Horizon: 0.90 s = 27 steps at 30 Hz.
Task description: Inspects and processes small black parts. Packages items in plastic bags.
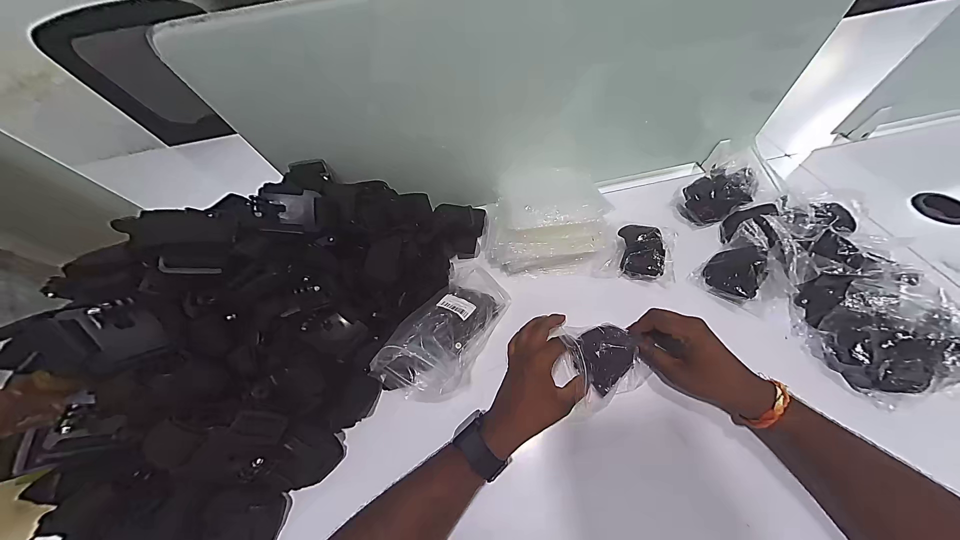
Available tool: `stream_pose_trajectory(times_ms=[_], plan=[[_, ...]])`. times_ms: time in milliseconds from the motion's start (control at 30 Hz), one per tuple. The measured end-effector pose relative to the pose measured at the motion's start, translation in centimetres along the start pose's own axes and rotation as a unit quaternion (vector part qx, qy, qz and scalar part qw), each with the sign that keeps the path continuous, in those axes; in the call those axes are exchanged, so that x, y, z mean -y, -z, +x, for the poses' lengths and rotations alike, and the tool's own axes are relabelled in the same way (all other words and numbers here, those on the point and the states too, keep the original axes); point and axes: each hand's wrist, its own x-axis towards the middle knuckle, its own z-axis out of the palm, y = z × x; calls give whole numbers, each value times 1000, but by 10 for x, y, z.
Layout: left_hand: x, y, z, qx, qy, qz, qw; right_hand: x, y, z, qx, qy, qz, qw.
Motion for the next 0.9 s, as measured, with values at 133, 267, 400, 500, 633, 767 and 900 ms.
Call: stream_pose_trajectory(times_ms=[133,267,400,500,633,767,900], plan=[[-1,1,0,-49,16,-30,998,1,5,2,-34,25,-1,999],[5,1,1,-50,16,-18,998,-5,14,5,-87,23,32,995],[1,1,1,-7,-8,37,999,-8,4,3,-67,-6,115,991],[2,2,1,-4,0,30,1000,0,-3,1,-28,10,71,997],[2,1,1,-70,25,-1,997,2,-3,0,-34,25,-18,999],[1,2,2,-44,8,8,999,-1,-5,-1,-36,17,-35,999],[0,1,1,-27,5,46,999,2,-7,-2,-31,6,-50,998]])
